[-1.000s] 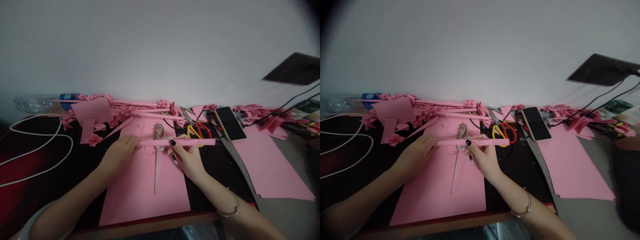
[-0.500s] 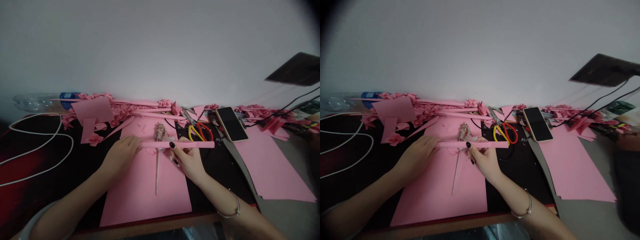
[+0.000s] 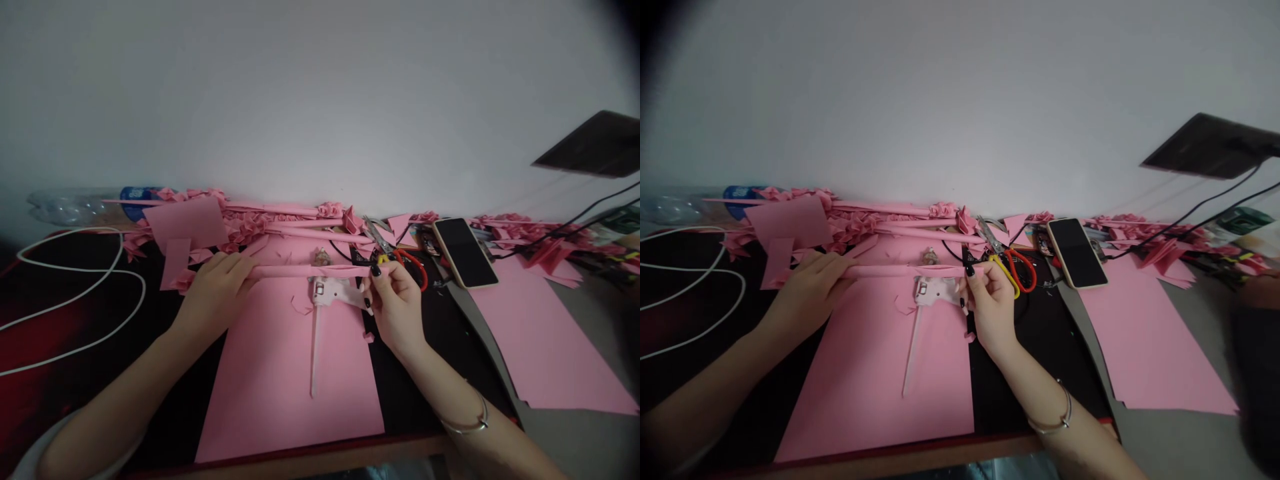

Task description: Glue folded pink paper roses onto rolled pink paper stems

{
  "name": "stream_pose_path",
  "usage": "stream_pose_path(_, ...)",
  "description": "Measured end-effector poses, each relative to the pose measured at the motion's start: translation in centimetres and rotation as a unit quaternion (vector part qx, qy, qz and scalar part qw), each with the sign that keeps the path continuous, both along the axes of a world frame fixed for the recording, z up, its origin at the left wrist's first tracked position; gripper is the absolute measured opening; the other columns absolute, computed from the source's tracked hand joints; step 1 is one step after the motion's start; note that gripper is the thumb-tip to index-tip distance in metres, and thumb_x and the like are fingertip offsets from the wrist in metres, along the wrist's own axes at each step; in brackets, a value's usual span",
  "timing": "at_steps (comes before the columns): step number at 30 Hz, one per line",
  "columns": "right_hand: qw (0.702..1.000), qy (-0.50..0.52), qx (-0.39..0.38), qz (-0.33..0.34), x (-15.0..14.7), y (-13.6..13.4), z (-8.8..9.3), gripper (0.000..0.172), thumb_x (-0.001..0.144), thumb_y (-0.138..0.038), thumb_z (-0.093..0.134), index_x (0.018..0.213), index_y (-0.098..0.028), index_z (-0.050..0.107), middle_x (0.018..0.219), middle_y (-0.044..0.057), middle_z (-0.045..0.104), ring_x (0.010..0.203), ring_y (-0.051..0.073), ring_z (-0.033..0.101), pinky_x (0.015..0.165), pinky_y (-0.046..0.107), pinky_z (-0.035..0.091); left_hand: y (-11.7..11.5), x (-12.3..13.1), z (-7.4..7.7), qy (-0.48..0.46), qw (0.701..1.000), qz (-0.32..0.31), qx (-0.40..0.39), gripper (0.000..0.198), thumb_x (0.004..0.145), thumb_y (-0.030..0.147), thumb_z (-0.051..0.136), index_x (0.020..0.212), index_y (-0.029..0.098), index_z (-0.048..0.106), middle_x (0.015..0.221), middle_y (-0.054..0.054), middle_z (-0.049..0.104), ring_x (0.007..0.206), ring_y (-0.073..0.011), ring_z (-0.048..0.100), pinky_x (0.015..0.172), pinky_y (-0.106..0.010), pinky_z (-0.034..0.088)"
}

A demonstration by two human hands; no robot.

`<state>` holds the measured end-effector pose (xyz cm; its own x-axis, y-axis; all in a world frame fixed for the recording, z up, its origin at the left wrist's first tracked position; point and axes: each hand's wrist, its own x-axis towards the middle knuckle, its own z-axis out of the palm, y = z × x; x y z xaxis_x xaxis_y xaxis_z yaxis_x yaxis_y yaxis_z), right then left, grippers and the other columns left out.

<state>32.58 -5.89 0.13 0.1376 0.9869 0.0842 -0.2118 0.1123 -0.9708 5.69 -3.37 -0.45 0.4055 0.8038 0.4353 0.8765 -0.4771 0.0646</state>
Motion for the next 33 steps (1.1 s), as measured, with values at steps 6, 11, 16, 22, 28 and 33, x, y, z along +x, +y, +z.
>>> stream_pose_path(6, 1.0, 0.002, -0.001, 0.014, -0.4, -0.3, -0.4, 0.021, 0.085, -0.034, 0.063, 0.073, -0.021, 0.052, 0.061, -0.004, 0.056, 0.044, 0.007, 0.044, 0.04, 0.019, 0.033, -0.2, 0.3, -0.5, 0.013, 1.0, 0.006, 0.006, 0.02, 0.094, 0.023, 0.038, 0.089, 0.019, 0.057, 0.085, -0.008, 0.065, 0.076, -0.024, 0.054, 0.07, -0.037, 0.044)
stream_pose_path(11, 1.0, 0.009, -0.004, 0.022, -0.5, -0.3, -0.5, 0.022, 0.083, -0.034, 0.065, 0.072, -0.021, 0.05, 0.06, -0.005, 0.057, 0.044, 0.008, 0.045, 0.04, 0.019, 0.034, -0.3, 0.3, -0.7, 0.013, 1.0, -0.006, 0.019, 0.02, 0.093, 0.02, 0.037, 0.09, 0.019, 0.057, 0.091, -0.009, 0.066, 0.079, -0.0242, 0.055, 0.071, -0.037, 0.046)
stream_pose_path(16, 1.0, 0.015, -0.004, 0.027, -0.4, -0.4, -0.4, 0.021, 0.084, -0.031, 0.064, 0.072, -0.021, 0.051, 0.061, -0.004, 0.058, 0.045, 0.007, 0.046, 0.041, 0.019, 0.034, -0.3, 0.4, -0.8, 0.007, 1.0, -0.01, -0.004, 0.021, 0.093, 0.023, 0.037, 0.087, 0.02, 0.056, 0.085, -0.008, 0.065, 0.078, -0.0246, 0.055, 0.07, -0.036, 0.045)
stream_pose_path(22, 0.999, 0.016, -0.007, 0.03, -0.4, -0.4, -0.4, 0.019, 0.085, -0.03, 0.063, 0.073, -0.021, 0.052, 0.059, -0.004, 0.058, 0.043, 0.007, 0.046, 0.04, 0.019, 0.034, -0.4, 0.5, -0.9, -0.013, 1.0, -0.01, -0.021, 0.019, 0.093, 0.022, 0.038, 0.089, 0.018, 0.057, 0.089, -0.01, 0.066, 0.08, -0.0257, 0.055, 0.072, -0.037, 0.045)
stream_pose_path(28, 0.999, -0.005, -0.001, 0.038, -0.4, -0.7, -0.3, 0.019, 0.086, -0.03, 0.063, 0.073, -0.02, 0.053, 0.058, -0.005, 0.06, 0.042, 0.006, 0.047, 0.04, 0.018, 0.034, -0.7, 0.6, -0.8, -0.004, 1.0, 0.019, -0.022, 0.017, 0.092, 0.022, 0.041, 0.087, 0.02, 0.057, 0.093, -0.009, 0.069, 0.086, -0.0267, 0.06, 0.077, -0.041, 0.042)
stream_pose_path(33, 0.997, -0.029, -0.01, 0.066, -0.5, -0.8, -0.2, 0.019, 0.084, -0.03, 0.065, 0.073, -0.018, 0.054, 0.055, -0.004, 0.062, 0.039, 0.006, 0.047, 0.037, 0.017, 0.033, -1.4, 1.2, -0.4, 0.008, 0.997, -0.03, -0.073, 0.02, 0.093, 0.022, 0.039, 0.088, 0.019, 0.059, 0.089, -0.007, 0.071, 0.079, -0.0238, 0.063, 0.078, -0.04, 0.041)
